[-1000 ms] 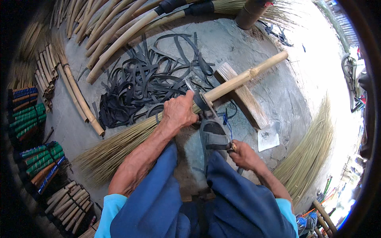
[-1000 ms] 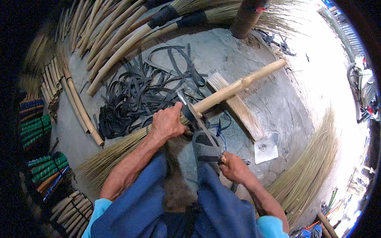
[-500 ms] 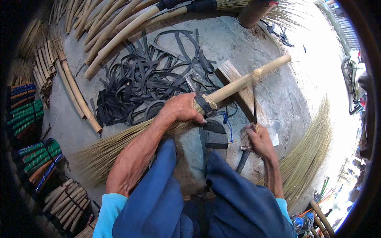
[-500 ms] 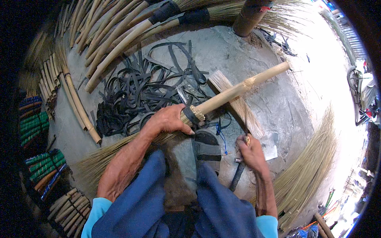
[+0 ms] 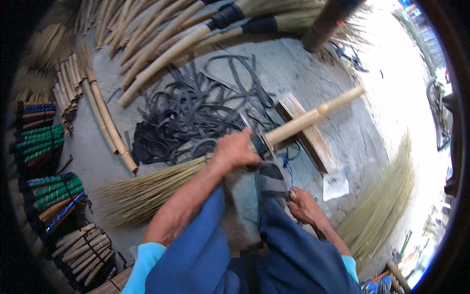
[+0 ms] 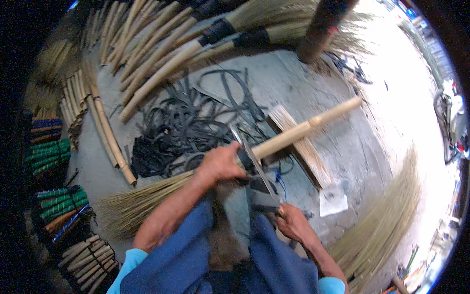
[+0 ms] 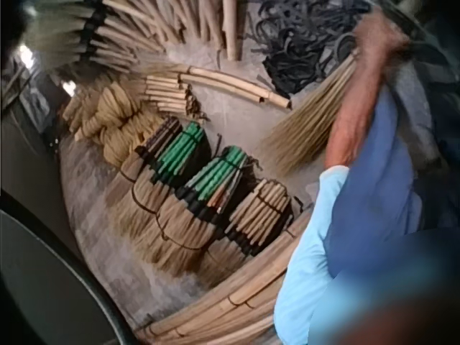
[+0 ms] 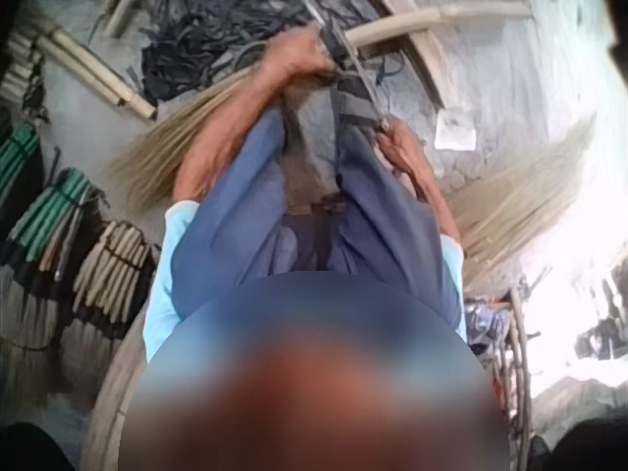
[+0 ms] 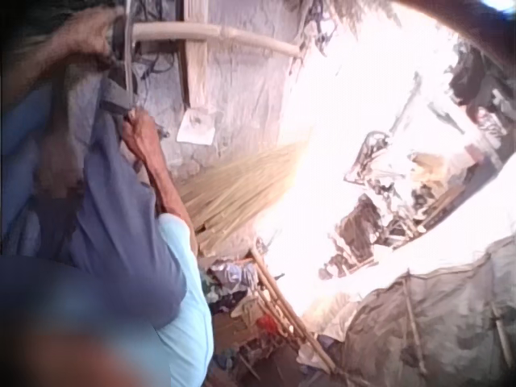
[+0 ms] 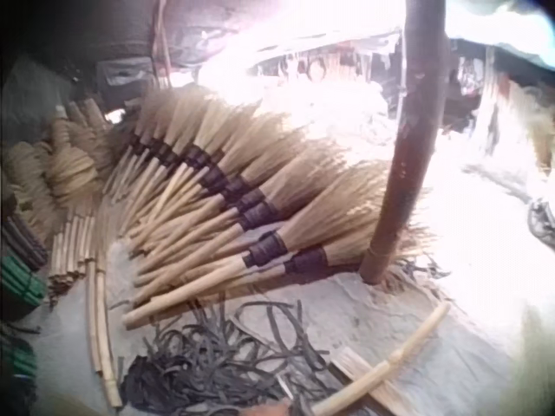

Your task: The person assembles a broom by attaching a bundle of straw to a bamboo handle. They secure the bundle with black rubber strips, wrapping and hammering them into place. The finished broom is set aside with others.

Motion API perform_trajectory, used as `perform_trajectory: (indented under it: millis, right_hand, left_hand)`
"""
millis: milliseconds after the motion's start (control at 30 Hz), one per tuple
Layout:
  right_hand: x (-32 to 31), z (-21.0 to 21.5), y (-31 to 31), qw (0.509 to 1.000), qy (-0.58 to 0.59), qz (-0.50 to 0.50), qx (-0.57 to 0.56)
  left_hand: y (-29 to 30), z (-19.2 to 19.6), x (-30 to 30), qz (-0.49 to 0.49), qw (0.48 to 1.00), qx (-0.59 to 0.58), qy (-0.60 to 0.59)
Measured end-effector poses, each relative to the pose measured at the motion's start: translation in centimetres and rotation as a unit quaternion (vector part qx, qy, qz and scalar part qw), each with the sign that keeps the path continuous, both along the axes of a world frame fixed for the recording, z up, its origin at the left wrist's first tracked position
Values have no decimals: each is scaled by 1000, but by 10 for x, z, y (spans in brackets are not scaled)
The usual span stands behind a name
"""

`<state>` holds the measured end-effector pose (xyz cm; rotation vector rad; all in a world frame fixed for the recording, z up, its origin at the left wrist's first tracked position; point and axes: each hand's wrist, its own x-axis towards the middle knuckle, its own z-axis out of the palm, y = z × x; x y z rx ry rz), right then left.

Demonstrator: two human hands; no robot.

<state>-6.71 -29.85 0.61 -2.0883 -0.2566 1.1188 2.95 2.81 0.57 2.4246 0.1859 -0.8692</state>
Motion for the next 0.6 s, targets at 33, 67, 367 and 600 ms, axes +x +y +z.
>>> perform_trajectory:
  millis: [33,67,367,600]
  right_hand:
    - [-4,-3,-4,999,-25,-6,-31]
    - [-4,-4,-5,995,-87,-30,-43]
    - [59,3,-10,989,-14,-141,-46]
    - [66,7,-31,990,-92,89,-62]
  left_hand:
    - [-8,2,-9,18,998,37,-51]
    - [-11,4,-20,-17,987,63,-146]
    - [10,-1,12,-26,997,-64,17]
    - [2,-8,10,-10,999,-23,39]
